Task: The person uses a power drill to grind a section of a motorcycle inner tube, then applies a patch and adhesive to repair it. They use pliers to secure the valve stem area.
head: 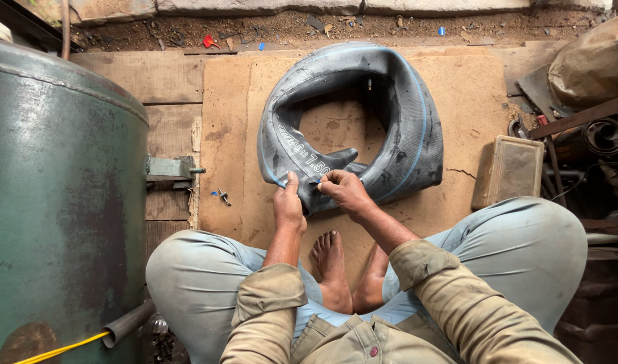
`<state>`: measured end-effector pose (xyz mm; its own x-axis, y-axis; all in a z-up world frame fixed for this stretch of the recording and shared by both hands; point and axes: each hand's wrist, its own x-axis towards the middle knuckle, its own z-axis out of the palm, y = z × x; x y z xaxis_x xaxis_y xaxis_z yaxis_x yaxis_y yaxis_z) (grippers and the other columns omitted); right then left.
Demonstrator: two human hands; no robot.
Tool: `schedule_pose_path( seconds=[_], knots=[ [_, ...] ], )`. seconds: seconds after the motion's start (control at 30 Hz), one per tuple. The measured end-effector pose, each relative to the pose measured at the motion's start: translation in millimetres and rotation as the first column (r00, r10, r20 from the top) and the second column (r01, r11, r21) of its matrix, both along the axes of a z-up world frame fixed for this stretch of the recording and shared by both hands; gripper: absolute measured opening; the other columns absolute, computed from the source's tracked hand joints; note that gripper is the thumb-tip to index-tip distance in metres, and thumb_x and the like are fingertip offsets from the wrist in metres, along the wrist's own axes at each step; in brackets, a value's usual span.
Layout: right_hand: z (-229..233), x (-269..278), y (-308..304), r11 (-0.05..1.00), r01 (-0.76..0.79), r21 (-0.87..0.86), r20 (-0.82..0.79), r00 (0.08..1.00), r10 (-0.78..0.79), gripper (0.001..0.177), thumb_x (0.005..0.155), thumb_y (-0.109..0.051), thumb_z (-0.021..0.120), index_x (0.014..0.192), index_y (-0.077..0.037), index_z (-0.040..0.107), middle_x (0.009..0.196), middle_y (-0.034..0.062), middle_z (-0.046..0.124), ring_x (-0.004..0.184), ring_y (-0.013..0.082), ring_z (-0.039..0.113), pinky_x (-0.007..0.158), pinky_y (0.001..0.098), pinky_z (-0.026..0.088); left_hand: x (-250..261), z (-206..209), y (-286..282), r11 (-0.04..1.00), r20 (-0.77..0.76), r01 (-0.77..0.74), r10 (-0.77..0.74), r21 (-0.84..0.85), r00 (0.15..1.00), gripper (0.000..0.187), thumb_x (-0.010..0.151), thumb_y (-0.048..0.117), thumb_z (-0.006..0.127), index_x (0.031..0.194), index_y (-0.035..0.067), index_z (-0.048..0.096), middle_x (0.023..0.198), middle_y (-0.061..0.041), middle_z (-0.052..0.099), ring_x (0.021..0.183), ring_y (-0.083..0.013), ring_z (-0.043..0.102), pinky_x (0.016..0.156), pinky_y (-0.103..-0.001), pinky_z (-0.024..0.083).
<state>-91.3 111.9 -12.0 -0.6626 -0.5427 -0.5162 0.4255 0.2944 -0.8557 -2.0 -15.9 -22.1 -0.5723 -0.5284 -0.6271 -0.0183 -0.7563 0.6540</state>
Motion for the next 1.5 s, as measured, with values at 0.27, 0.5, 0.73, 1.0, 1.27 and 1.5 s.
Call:
schedule_pose_path(
  seconds=[0.27, 0.5, 0.73, 1.0, 1.27, 1.5],
  knots=[
    [1, -10, 5, 0.994, -0.019, -0.104, 0.111, 0.993, 0.031, 0.015, 0.086, -0.014, 0.079, 0.091, -0.002, 0.073, 0.084, 0.002, 0.071, 0.078, 0.01, 0.064, 0.075, 0.0257, 0.053, 1, -1, 0, 1.0, 0.006, -0.011, 0.011, -0.008, 1.0, 0.048, 0.103, 0.034, 0.057, 0.13, -0.005, 0.061, 0.121, -0.013, 0.068, 0.105, -0.0215, 0.065, 0.092, -0.037, 0.054],
    [2, -20, 14, 0.995, 0.043, -0.089, 0.096, 0.995, -0.035, 0.016, 0.087, -0.015, 0.079, 0.093, -0.002, 0.072, 0.083, 0.0029, 0.071, 0.075, 0.01, 0.065, 0.072, 0.0254, 0.053, 1, -7, 3, 0.999, -0.037, -0.019, 0.018, -0.033, 0.999, 0.05, 0.102, 0.034, 0.057, 0.132, -0.005, 0.06, 0.126, -0.012, 0.068, 0.11, -0.0208, 0.064, 0.096, -0.036, 0.052],
    [11, -10, 3, 1.0, 0.024, 0.015, -0.007, 1.0, -0.024, 0.022, 0.082, -0.015, 0.085, 0.092, -0.003, 0.07, 0.084, 0.0, 0.071, 0.076, 0.007, 0.063, 0.07, 0.0229, 0.052, -1, -7, 4, 1.0, 0.0, -0.006, 0.006, -0.017, 1.0, 0.05, 0.102, 0.036, 0.057, 0.13, -0.005, 0.061, 0.123, -0.013, 0.068, 0.108, -0.0214, 0.064, 0.093, -0.037, 0.053],
    [24, 2, -6, 0.987, -0.054, 0.153, -0.139, 0.987, 0.075, 0.019, 0.086, -0.018, 0.084, 0.086, -0.002, 0.073, 0.079, 0.0011, 0.069, 0.07, 0.0067, 0.057, 0.064, 0.0245, 0.047, -1, -7, 5, 0.999, 0.067, 0.017, -0.014, -0.044, 0.998, 0.05, 0.102, 0.038, 0.058, 0.131, -0.003, 0.061, 0.123, -0.01, 0.068, 0.107, -0.0182, 0.063, 0.093, -0.036, 0.052],
    [35, -66, 36, 0.949, 0.31, 0.049, -0.126, 0.945, -0.302, 0.008, 0.085, -0.005, 0.077, 0.083, -0.004, 0.07, 0.089, 0.0108, 0.071, 0.079, 0.0194, 0.069, 0.075, 0.0312, 0.059, 1, 16, 10, 0.984, 0.077, 0.046, -0.033, -0.172, 0.996, 0.047, 0.083, 0.023, 0.08, 0.122, 0.0, 0.068, 0.114, -0.007, 0.073, 0.099, -0.0159, 0.067, 0.089, -0.032, 0.053],
    [-29, -94, 100, 0.758, 0.646, 0.085, -0.471, 0.697, -0.541, 0.054, 0.072, -0.012, 0.078, 0.123, -0.005, 0.06, 0.114, 0.0124, 0.067, 0.098, 0.0213, 0.067, 0.085, 0.0342, 0.054, -3, 20, 14, 0.932, 0.21, 0.136, -0.067, -0.336, 0.975, 0.038, 0.073, 0.003, 0.085, 0.108, 0.0, 0.073, 0.101, -0.005, 0.077, 0.087, -0.0164, 0.069, 0.081, -0.031, 0.055]
  ],
)
